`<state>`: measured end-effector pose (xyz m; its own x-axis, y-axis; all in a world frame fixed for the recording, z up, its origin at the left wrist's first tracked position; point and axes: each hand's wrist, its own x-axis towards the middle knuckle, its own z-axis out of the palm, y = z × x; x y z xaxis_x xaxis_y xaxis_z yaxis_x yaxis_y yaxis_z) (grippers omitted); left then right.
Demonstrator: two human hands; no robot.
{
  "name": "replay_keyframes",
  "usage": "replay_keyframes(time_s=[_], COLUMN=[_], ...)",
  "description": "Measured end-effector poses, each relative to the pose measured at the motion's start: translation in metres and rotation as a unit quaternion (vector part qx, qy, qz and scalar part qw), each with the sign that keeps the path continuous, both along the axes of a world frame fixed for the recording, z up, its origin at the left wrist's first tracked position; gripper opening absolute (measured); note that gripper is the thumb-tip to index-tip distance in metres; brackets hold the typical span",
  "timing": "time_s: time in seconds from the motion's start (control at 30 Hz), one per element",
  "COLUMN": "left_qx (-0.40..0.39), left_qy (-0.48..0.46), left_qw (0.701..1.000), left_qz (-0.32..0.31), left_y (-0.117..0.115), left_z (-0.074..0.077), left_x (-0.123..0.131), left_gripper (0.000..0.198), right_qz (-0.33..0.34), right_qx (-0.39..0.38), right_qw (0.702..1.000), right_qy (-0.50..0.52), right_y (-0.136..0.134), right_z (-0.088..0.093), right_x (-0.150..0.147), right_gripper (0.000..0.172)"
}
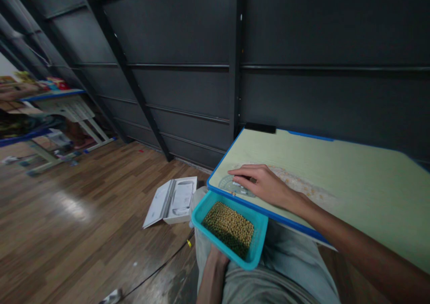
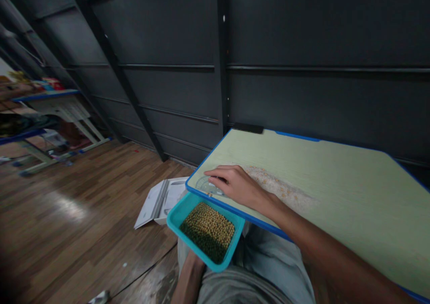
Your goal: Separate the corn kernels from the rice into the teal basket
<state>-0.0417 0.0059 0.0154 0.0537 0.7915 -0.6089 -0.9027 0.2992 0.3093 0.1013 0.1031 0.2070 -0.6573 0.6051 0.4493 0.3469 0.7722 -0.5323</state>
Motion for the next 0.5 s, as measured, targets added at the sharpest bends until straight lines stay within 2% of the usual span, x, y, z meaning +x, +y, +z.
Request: replay_keyframes(time_s=[0.17, 0.5], left_qx=[-0.018, 0.004], left_qy=[-0.005, -0.018], left_qw=[1.0, 1.0], left_qz=[-0.001, 0.002], left_y=[0.0005, -0.001], left_z=[0.003, 0.0084], left_x=[0.0004, 0.0006], left_gripper=[0.057, 0.057], right_qz=[0.009, 0.017], right_qx=[0.001, 0.004], right_qw=[1.0, 1.0], right_qy=[-0.002, 0.002], right_y=[-0.0004, -0.0006], right_z=[0.0003, -0.0007], right_x=[0.0007, 0.0008], right_gripper=[0.025, 0.025])
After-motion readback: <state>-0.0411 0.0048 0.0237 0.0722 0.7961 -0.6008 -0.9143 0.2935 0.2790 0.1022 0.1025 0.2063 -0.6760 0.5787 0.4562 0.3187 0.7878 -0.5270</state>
